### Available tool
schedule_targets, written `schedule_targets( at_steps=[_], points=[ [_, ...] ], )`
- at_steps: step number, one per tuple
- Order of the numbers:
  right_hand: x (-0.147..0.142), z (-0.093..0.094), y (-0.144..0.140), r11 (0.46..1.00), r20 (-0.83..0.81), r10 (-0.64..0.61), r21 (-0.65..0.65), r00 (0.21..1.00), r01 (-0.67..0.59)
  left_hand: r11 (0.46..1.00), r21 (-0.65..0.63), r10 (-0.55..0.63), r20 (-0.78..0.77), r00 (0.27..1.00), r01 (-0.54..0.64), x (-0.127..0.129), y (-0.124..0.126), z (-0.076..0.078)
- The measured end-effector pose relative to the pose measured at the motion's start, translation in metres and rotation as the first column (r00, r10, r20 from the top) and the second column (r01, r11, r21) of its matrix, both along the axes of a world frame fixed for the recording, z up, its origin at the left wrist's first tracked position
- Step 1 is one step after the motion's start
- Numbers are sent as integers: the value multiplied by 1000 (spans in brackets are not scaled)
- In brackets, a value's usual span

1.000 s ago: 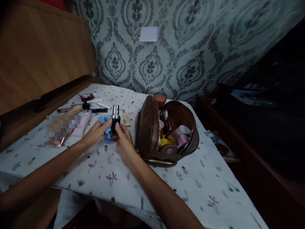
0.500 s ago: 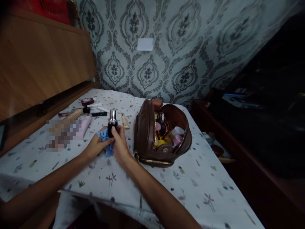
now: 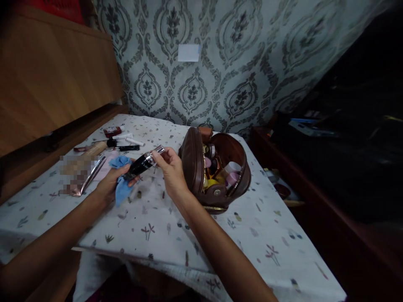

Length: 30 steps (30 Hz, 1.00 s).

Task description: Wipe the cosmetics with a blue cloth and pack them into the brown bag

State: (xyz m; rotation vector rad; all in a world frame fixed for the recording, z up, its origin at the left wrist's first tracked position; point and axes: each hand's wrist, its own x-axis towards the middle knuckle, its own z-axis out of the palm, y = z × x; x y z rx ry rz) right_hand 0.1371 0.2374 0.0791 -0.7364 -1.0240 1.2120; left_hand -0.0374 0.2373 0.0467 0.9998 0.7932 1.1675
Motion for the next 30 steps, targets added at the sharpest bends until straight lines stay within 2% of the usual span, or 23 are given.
schedule_targets(
  at_steps=[5,9,14,16,18,20,22,24,27,30],
  points=[
    [-1,-2,-26,989,260,-122,113,958,95,953,-46,300,-10,954,-300,1,11,-1],
    [-2,-10,-42,978,430,-188,169,883,126,924,-55,379,-20,925,-379,1,14,-2],
    [4,-19,-50,976,469,-211,148,858,159,890,-11,455,-42,890,-455,7,6,3],
    [8,-22,-52,977,487,-213,136,847,167,874,65,485,-63,872,-481,9,3,3],
    [10,-25,-54,978,503,-208,121,839,171,843,207,523,-101,846,-496,9,1,3],
    [11,-28,-56,982,503,-187,85,844,168,795,368,564,-155,811,-482,8,-1,4],
    [12,-30,-57,989,502,-142,28,853,148,760,471,585,-196,787,-447,6,-4,4],
    [11,-31,-59,992,497,-95,-24,862,123,758,490,576,-191,795,-431,6,-7,5],
    [8,-30,-63,990,443,-53,-95,895,106,778,448,548,-141,825,-440,9,-10,6],
    [4,-31,-68,982,363,7,-176,932,62,828,318,494,-25,869,-461,18,-12,9]
  ],
)
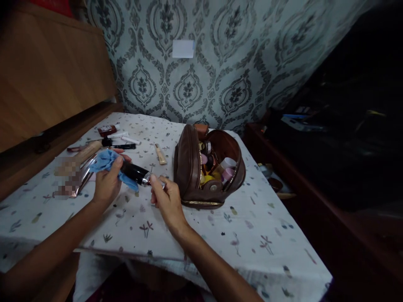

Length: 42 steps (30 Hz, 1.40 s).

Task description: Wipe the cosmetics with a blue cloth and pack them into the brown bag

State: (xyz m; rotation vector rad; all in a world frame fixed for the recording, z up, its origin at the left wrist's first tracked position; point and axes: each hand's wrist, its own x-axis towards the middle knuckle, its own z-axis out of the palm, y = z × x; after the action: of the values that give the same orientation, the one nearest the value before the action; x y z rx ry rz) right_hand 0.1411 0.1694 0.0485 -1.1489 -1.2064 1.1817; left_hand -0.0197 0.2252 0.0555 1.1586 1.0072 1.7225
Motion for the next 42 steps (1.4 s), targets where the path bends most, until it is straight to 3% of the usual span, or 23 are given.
schedule_targets(
  at_steps=[3,6,14,22,30,37,42],
  points=[
    [-5,-2,-5,999,-6,20,-28,1000,-20,991,-98,-65,234,970,90,12,-4,3],
    [-8,-2,-9,999,69,16,37,997,-18,972,-178,-86,341,936,154,25,-11,1],
    [2,6,-14,966,251,-103,254,962,37,932,-247,-209,230,950,265,43,-38,-5],
    [39,40,-21,884,337,-272,456,901,96,870,-287,-375,144,916,401,49,-31,23],
    [80,95,-26,743,290,-336,666,896,63,749,-240,-573,231,786,617,82,-17,61],
    [117,141,-6,712,295,-301,702,907,9,773,-43,-632,44,774,633,110,3,105],
    [143,161,6,674,315,-363,739,877,14,778,-104,-617,-305,725,619,112,20,111]
  ],
)
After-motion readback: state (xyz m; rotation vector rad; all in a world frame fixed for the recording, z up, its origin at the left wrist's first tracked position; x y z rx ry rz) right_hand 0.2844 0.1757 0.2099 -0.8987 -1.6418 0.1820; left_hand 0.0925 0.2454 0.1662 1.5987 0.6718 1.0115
